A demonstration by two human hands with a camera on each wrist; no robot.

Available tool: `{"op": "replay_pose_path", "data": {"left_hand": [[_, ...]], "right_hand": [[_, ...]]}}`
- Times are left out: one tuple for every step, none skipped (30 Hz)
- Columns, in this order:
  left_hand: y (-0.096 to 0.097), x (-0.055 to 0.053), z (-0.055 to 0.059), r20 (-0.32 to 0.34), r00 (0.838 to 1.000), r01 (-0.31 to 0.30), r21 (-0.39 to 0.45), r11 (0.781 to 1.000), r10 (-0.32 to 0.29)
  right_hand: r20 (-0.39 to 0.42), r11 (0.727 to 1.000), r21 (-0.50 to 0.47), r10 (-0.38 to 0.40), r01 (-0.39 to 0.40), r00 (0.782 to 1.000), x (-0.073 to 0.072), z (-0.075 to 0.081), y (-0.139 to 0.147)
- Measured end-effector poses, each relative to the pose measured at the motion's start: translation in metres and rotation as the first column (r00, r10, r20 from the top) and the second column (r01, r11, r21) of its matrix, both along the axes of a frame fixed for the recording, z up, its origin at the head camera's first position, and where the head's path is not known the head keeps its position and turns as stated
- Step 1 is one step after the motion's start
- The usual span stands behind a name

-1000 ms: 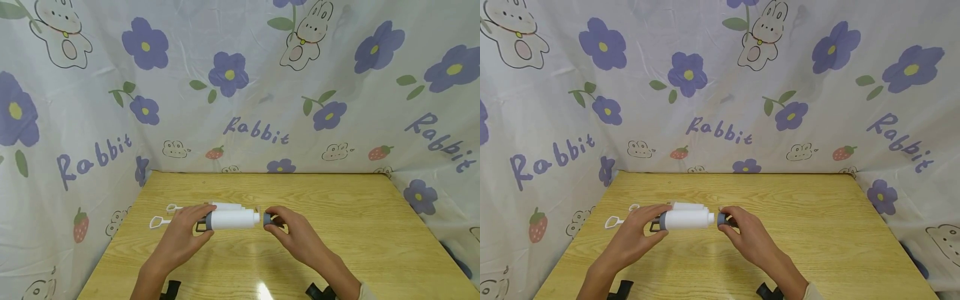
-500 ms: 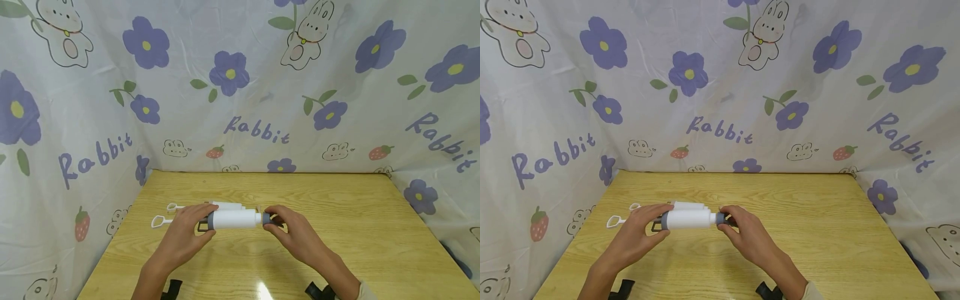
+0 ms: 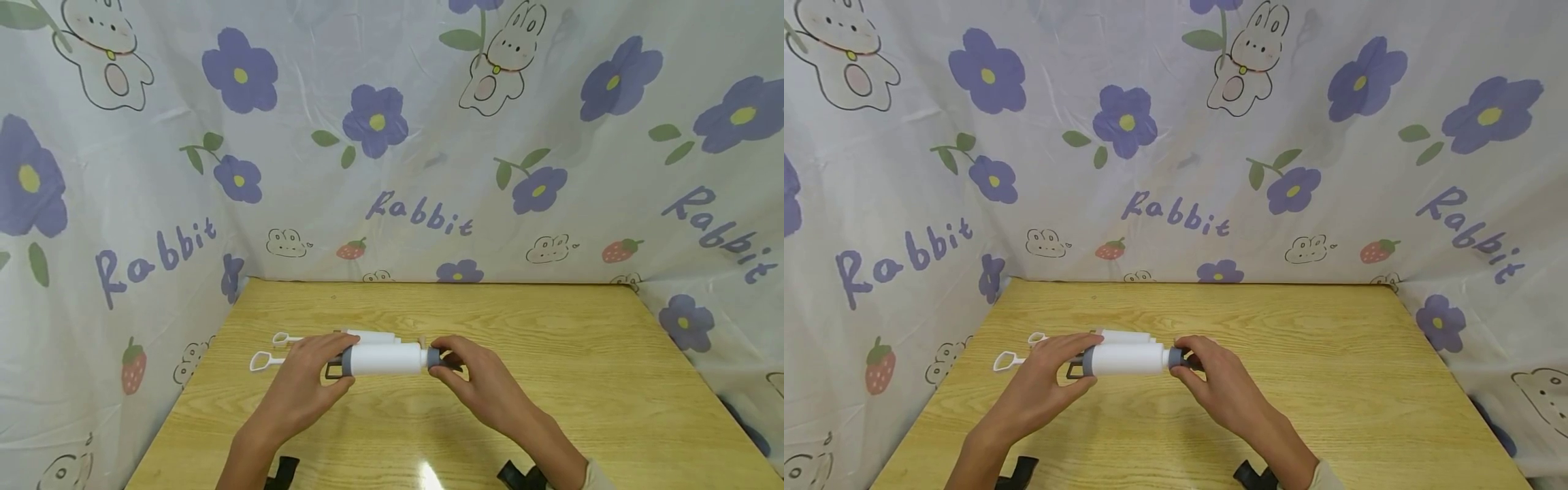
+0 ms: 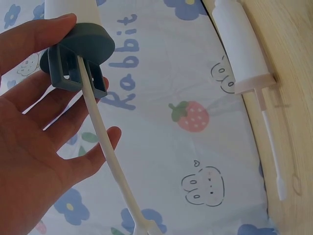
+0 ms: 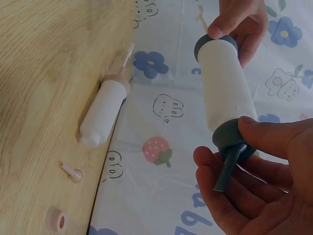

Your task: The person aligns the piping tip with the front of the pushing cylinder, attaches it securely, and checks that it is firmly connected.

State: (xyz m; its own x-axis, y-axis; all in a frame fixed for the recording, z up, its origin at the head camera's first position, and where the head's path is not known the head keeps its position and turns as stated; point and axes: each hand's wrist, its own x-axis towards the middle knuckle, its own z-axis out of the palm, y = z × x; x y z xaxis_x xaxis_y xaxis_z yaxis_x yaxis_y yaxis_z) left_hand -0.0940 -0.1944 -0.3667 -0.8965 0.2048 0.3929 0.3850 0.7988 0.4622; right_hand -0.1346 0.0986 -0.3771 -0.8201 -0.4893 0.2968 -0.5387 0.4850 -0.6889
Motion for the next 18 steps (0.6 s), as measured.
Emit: {"op": "replay_pose_path", "data": {"left_hand": [[0.0,0.0,0.0,-0.001,1.0,0.001,-0.001,1.0,-0.001],[0.0,0.0,0.0,-0.001,1.0,0.001,-0.002,1.0,-0.001],[0.0,-0.0001,0.0001,0.0,1.0,0.003,-0.001,1.0,-0.003],[-0.0001,-0.0002,0.0002,0.0,1.0,0.005,-0.002,1.0,-0.005],[0.0,-0.0003,0.0004,0.002,1.0,0.007,-0.002,1.0,-0.007],[0.0,-0.0004,0.0005,0.004,1.0,0.009,-0.001,1.0,-0.009],[0.0001,-0.0005,0.0007,0.008,1.0,0.011,0.0,1.0,-0.011],[0.0002,-0.0006,0.0009,0.012,1.0,0.014,0.002,1.0,-0.014],[0.0003,-0.0006,0.0011,0.016,1.0,0.016,0.005,1.0,-0.017],[0.0005,-0.0007,0.0013,0.019,1.0,0.018,0.006,1.0,-0.018],[0.0006,-0.0007,0.0016,0.022,1.0,0.019,0.008,1.0,-0.019],[0.0007,-0.0007,0.0018,0.024,0.999,0.02,0.011,1.0,-0.02],[0.0008,-0.0008,0.0019,0.025,0.999,0.021,0.012,1.0,-0.021],[0.0008,-0.0009,0.0021,0.025,0.999,0.022,0.012,1.0,-0.022],[0.0008,-0.0009,0.0022,0.025,0.999,0.022,0.012,1.0,-0.022],[0.0007,-0.0009,0.0023,0.022,0.999,0.023,0.011,1.0,-0.023],[0.0005,-0.0009,0.0024,0.021,0.999,0.023,0.012,1.0,-0.024],[0.0004,-0.0009,0.0024,0.02,1.0,0.023,0.012,1.0,-0.023]], "right_hand": [[-0.002,1.0,-0.001,0.001,-0.001,1.0,-0.0001,-0.0001,-0.0001],[-0.003,1.0,-0.001,0.002,-0.002,1.0,-0.0001,-0.0001,-0.0003],[-0.003,1.0,0.001,0.003,-0.003,1.0,-0.0001,-0.0003,-0.0004],[-0.003,1.0,0.003,0.002,-0.002,1.0,-0.0002,-0.0003,-0.0005],[-0.004,1.0,0.004,0.002,-0.002,1.0,-0.0002,-0.0003,-0.0006],[-0.004,1.0,0.006,0.002,-0.002,1.0,-0.0003,-0.0003,-0.0006],[-0.004,1.0,0.008,0.004,-0.004,1.0,-0.0004,-0.0003,-0.0007],[-0.005,1.0,0.009,0.006,-0.006,1.0,-0.0005,-0.0003,-0.0007],[-0.006,1.0,0.01,0.009,-0.009,1.0,-0.0006,-0.0004,-0.0006],[-0.007,1.0,0.008,0.012,-0.012,1.0,-0.0008,-0.0005,-0.0008],[-0.008,1.0,0.007,0.016,-0.016,1.0,-0.0009,-0.0006,-0.0009],[-0.009,1.0,0.006,0.019,-0.019,1.0,-0.001,-0.0007,-0.0011],[-0.009,1.0,0.003,0.022,-0.022,1.0,-0.0013,-0.0009,-0.0013],[-0.009,1.0,0.002,0.024,-0.024,1.0,-0.0014,-0.001,-0.0015],[-0.012,1.0,0.004,0.022,-0.022,1.0,-0.0016,-0.0012,-0.0016],[-0.013,1.0,0.004,0.021,-0.02,1.0,-0.0018,-0.0014,-0.0018],[-0.017,1.0,0.004,0.018,-0.018,1.0,-0.0019,-0.0015,-0.0018],[-0.021,1.0,0.006,0.015,-0.015,1.0,-0.0022,-0.0015,-0.0019]]}}
